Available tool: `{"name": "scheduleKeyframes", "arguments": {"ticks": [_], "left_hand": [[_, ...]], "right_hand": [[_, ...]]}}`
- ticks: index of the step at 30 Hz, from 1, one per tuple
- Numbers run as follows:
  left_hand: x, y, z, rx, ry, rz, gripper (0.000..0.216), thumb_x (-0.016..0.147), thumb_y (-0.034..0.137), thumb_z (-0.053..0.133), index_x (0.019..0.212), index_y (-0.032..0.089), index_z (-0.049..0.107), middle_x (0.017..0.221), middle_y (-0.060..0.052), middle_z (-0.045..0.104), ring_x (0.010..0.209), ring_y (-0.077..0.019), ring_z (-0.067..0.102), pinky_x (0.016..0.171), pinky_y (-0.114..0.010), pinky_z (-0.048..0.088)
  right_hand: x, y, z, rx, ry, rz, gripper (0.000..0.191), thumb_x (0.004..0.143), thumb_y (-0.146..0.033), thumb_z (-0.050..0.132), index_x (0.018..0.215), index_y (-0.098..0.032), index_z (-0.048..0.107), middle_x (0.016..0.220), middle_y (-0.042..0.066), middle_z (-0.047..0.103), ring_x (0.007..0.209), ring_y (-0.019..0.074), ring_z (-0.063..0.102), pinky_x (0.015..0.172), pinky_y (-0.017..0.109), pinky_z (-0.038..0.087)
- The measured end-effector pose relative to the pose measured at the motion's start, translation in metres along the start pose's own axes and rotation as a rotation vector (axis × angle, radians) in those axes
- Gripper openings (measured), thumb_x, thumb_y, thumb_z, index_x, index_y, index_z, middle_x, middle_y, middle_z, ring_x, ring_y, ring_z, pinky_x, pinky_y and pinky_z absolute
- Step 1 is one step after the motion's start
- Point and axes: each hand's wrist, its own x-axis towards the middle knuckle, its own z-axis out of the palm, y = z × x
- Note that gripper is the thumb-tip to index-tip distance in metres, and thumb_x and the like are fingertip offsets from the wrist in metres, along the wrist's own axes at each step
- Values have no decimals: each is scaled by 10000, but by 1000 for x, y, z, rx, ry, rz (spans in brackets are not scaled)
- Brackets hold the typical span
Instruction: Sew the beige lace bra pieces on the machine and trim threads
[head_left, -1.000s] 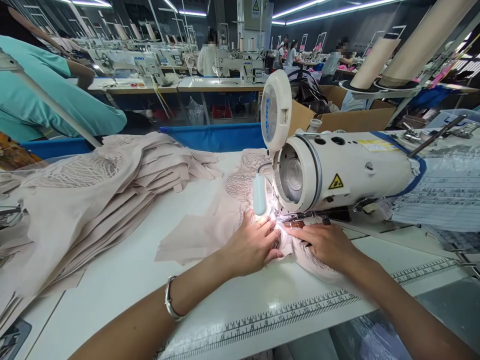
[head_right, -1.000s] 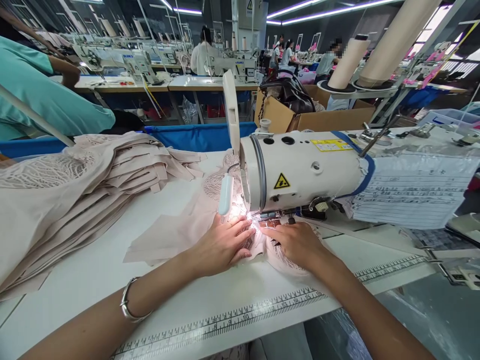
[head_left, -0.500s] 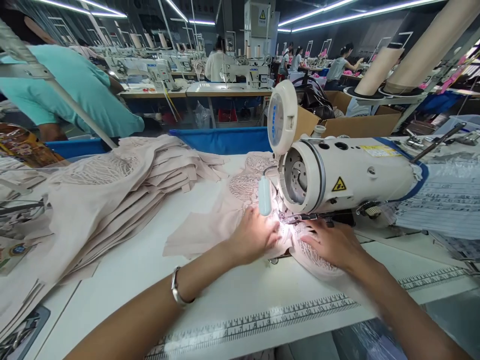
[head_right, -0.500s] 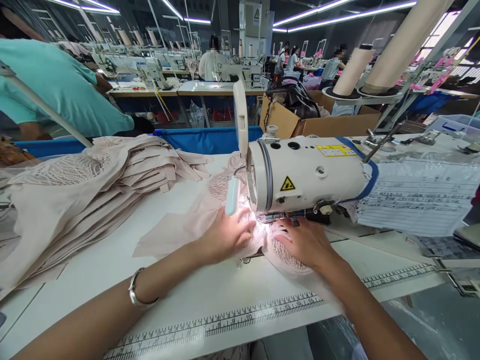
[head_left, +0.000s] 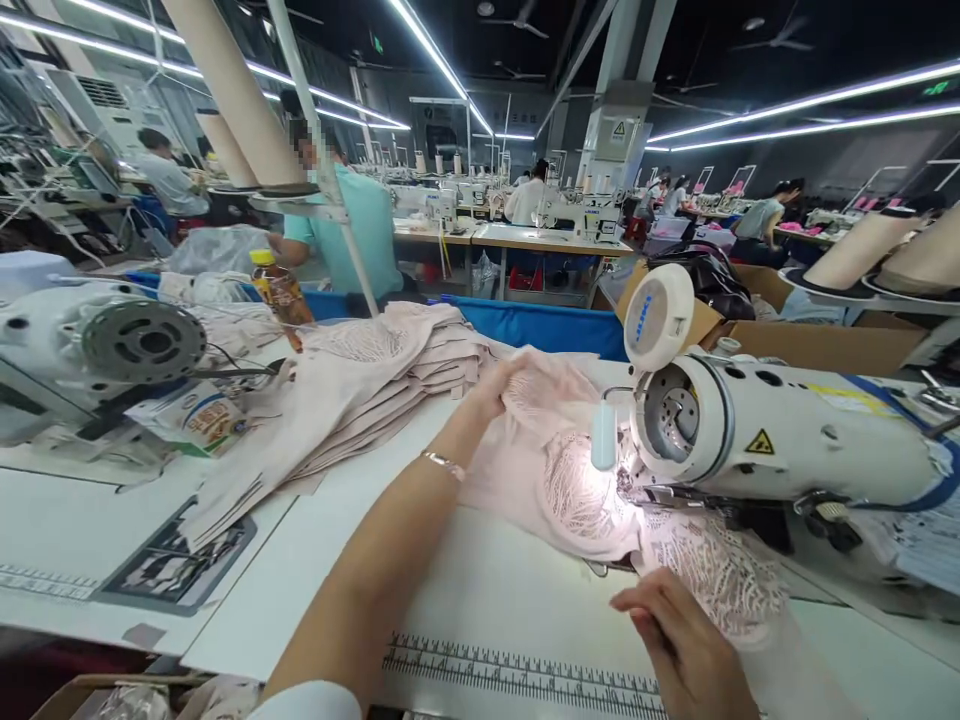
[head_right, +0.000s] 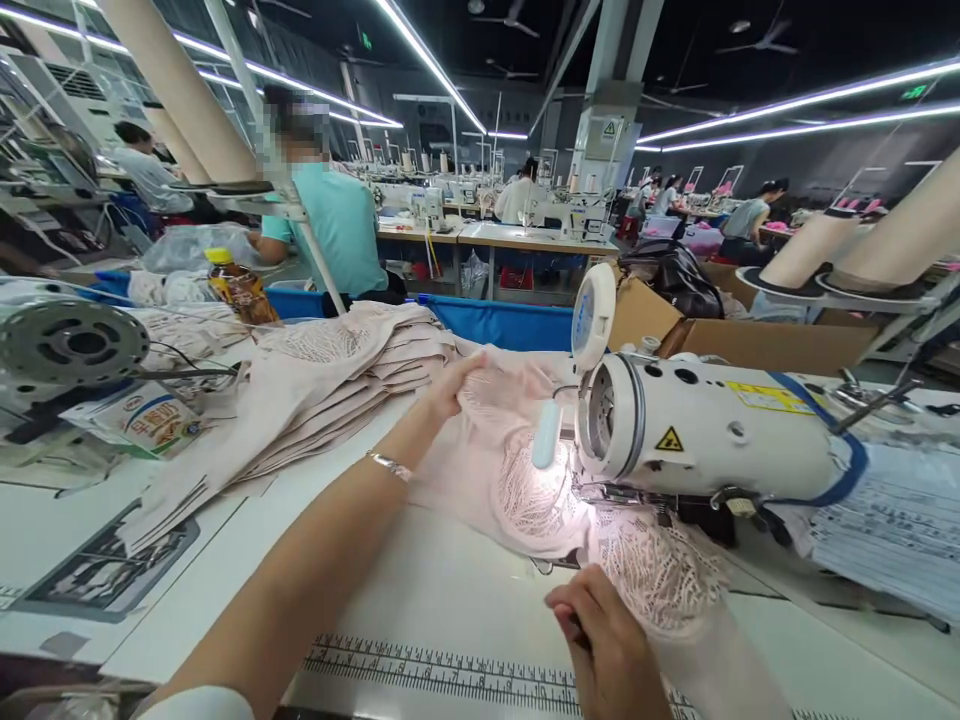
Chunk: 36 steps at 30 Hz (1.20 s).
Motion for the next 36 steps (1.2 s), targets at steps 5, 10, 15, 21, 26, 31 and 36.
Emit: {"name": "scheduleKeyframes", "arguments": {"ticks": [5, 10, 15, 21, 26, 31, 36], "left_hand": [[-31, 17, -53, -457, -23, 43, 624, 1051, 508, 208, 1304, 128, 633, 1150, -139, 756, 1181, -292, 680, 1080, -467, 496], [-45, 23, -71, -965, -42, -2, 574, 1052, 499, 269, 1366, 148, 597, 1254, -132, 724, 1302, -304, 603, 1151, -484, 426], [-43, 20, -73, -997, -9, -24, 560, 1045, 500, 308, 1374, 149, 593, 1275, -138, 714, 1312, -316, 592, 1150, -494, 424], [-44, 18, -76, -1004, -15, -24, 559, 1051, 484, 288, 1364, 135, 593, 1267, -148, 714, 1325, -305, 583, 1156, -480, 418], [-44, 17, -78, -958, -17, 5, 537, 1042, 475, 324, 1359, 135, 591, 1271, -158, 711, 1306, -318, 595, 1144, -501, 426], [-46, 18, -79, -963, 7, 7, 513, 1044, 455, 318, 1348, 154, 601, 1247, -142, 725, 1304, -310, 600, 1146, -489, 428], [-47, 17, -79, -950, -7, 18, 512, 1041, 460, 330, 1367, 169, 596, 1237, -129, 734, 1309, -309, 598, 1149, -487, 429]], "right_hand": [[29, -35, 45, 766, -376, 455, 574, 918, -744, 460, 705, -214, 515, 451, -90, 328, 385, 70, 258, 407, 221, 198], [102, -55, 80, 1561, -381, 631, 474, 900, -600, 615, 678, -194, 510, 537, -97, 259, 454, 63, 135, 402, 204, 170], [150, -55, 91, 1729, -112, 577, 228, 957, -318, 565, 768, -199, 523, 620, -78, 261, 495, 85, 214, 444, 168, 308], [168, -48, 91, 1778, 2, 548, 220, 965, -261, 578, 771, -215, 485, 606, -85, 233, 470, 76, 218, 425, 143, 297], [174, -51, 91, 1793, 19, 538, 225, 977, -244, 561, 770, -215, 479, 593, -88, 246, 463, 75, 221, 411, 144, 296], [176, -53, 90, 1786, 65, 523, 250, 970, -267, 581, 749, -217, 478, 591, -91, 248, 464, 79, 237, 407, 153, 315], [179, -51, 91, 1735, 90, 515, 265, 973, -284, 570, 732, -213, 487, 582, -92, 254, 459, 76, 233, 404, 151, 305]]}}
